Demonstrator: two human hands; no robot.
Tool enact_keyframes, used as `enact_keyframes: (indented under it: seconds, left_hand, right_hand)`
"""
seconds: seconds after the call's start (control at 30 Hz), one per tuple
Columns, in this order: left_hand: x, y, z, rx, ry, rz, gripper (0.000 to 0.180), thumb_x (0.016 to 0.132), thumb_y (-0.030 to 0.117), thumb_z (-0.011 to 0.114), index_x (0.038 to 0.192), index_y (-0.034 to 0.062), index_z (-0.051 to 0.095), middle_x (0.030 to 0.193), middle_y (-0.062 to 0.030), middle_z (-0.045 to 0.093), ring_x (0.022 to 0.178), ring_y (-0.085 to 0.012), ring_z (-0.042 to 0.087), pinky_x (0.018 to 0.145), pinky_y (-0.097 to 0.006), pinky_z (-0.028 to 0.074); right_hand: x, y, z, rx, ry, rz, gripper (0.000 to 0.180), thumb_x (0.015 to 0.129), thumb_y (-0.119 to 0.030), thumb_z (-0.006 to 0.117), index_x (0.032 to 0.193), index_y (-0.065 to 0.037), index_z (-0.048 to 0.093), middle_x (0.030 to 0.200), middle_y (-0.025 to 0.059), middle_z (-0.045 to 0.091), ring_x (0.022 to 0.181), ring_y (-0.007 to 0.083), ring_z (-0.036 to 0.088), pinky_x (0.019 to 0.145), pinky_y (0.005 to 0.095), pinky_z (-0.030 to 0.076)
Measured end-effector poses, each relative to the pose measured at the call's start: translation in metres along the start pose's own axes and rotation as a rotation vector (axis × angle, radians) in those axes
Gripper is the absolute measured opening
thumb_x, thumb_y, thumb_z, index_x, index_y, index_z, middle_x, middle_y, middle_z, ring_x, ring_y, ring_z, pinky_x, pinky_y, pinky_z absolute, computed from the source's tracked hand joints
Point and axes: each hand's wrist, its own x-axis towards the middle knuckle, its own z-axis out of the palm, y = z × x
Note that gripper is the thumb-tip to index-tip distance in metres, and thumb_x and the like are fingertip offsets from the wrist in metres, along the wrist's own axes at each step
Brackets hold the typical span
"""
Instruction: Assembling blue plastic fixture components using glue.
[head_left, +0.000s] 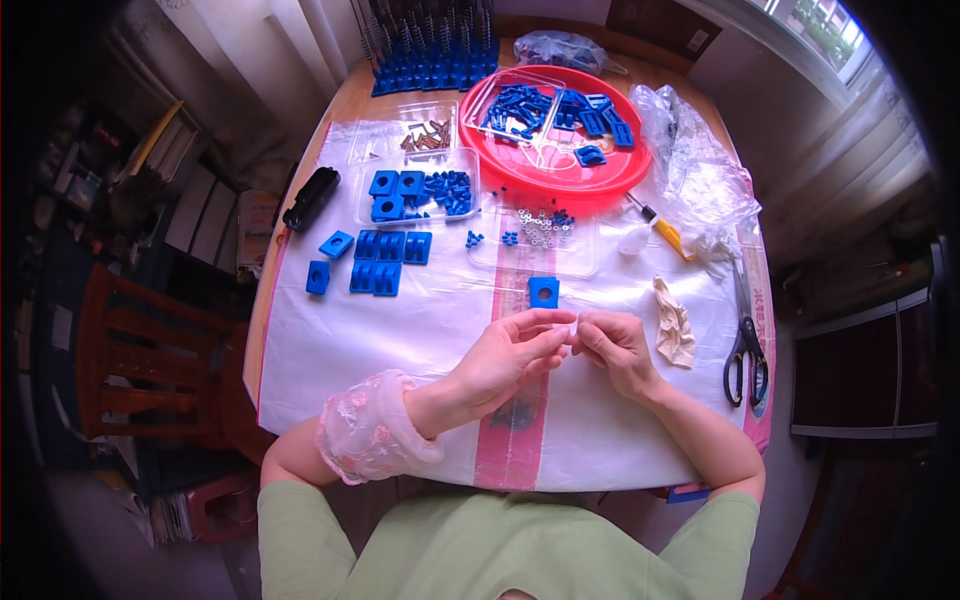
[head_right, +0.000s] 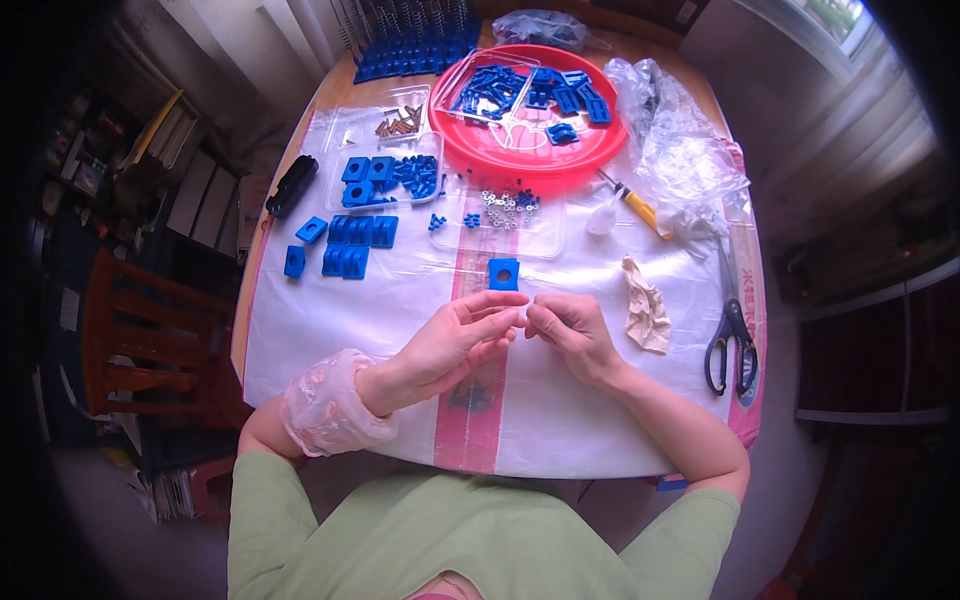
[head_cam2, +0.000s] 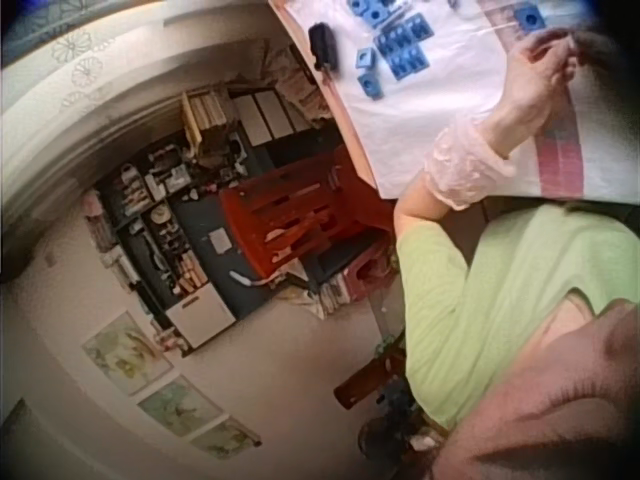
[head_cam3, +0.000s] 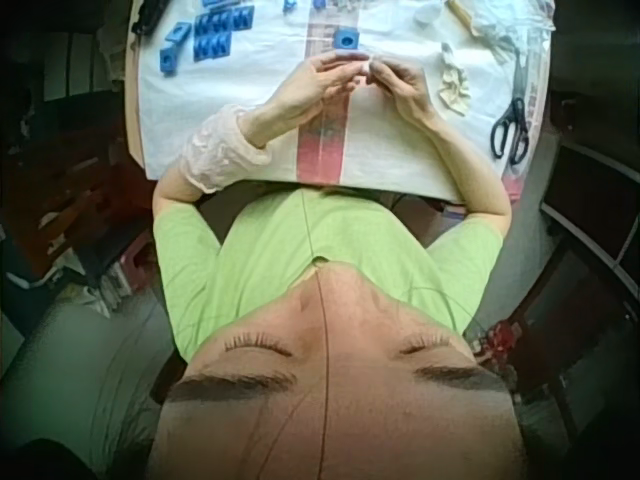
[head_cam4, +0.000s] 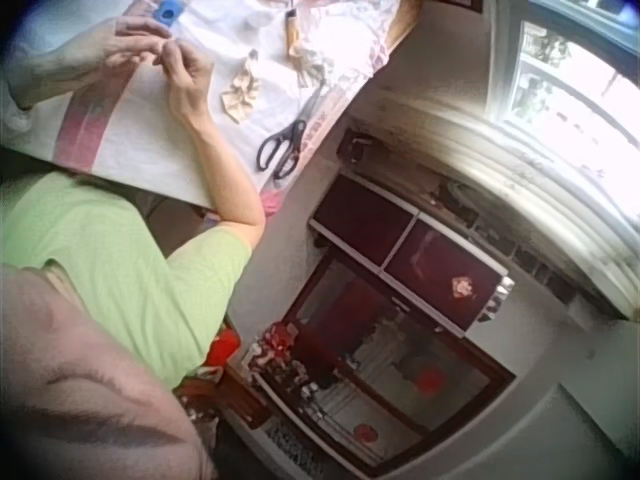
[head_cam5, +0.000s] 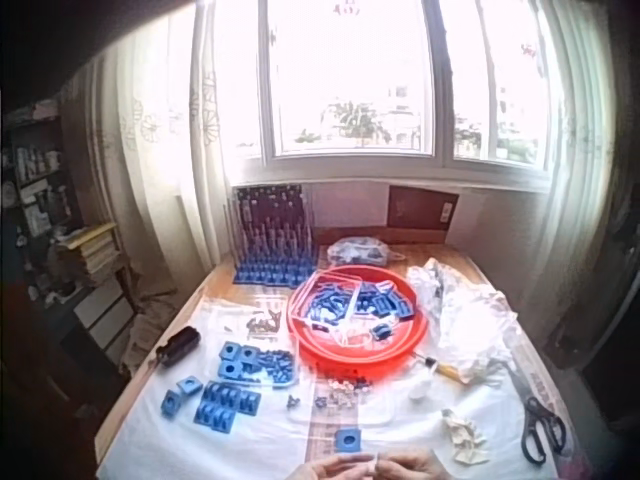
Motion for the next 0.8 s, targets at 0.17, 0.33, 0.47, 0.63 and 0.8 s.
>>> enact_keyframes:
  seconds: [0.17,0.33,0.47,0.63,0.8]
  left_hand:
    - [0.011,-0.01,-0.001,-0.051,-0.056,-0.006,0.03,0.098,0.011,0.059,0.126,0.0015,0.059,0.109,-0.0032,0.064,0.096,-0.0079,0.061,0.083,-0.019,0.052]
    - [0.015,-0.018,-0.004,-0.023,-0.101,0.044,0.032,0.098,0.011,0.06,0.129,0.0019,0.058,0.111,-0.0024,0.064,0.095,-0.008,0.061,0.083,-0.02,0.052]
    - [0.017,-0.026,-0.008,0.008,-0.115,0.103,0.033,0.098,0.011,0.059,0.129,0.0015,0.058,0.109,-0.0023,0.064,0.093,-0.0067,0.06,0.081,-0.019,0.051]
    - [0.019,-0.03,-0.011,0.034,-0.098,0.11,0.031,0.098,0.011,0.059,0.128,0.0009,0.06,0.106,-0.0028,0.065,0.092,-0.0069,0.06,0.079,-0.019,0.051]
    - [0.021,-0.028,-0.012,-0.104,-0.144,0.079,0.029,0.097,0.009,0.061,0.125,0.0005,0.061,0.104,-0.0049,0.065,0.093,-0.0101,0.061,0.079,-0.019,0.052]
  right_hand:
    - [-0.003,0.0,-0.001,0.12,0.022,0.06,0.032,0.101,-0.021,0.054,0.083,0.0,0.069,0.067,-0.0028,0.057,0.058,0.0017,0.042,0.049,0.0208,0.029]
    - [-0.003,0.003,-0.003,0.089,0.022,0.055,0.033,0.1,-0.021,0.054,0.082,0.001,0.071,0.067,-0.0015,0.061,0.057,0.0022,0.044,0.048,0.0207,0.03]
    - [-0.003,0.0,-0.002,0.057,0.016,0.066,0.031,0.1,-0.019,0.055,0.082,0.001,0.071,0.068,0.0002,0.064,0.059,0.0036,0.049,0.05,0.0211,0.035]
    - [-0.001,-0.002,0.0,0.048,0.001,0.045,0.029,0.099,-0.017,0.055,0.086,0.003,0.072,0.07,0.0018,0.066,0.063,0.0065,0.056,0.056,0.023,0.042]
    - [-0.001,0.001,-0.001,-0.05,-0.004,0.019,0.028,0.099,-0.016,0.055,0.089,0.004,0.071,0.07,0.0035,0.067,0.066,0.0078,0.058,0.058,0.0243,0.045]
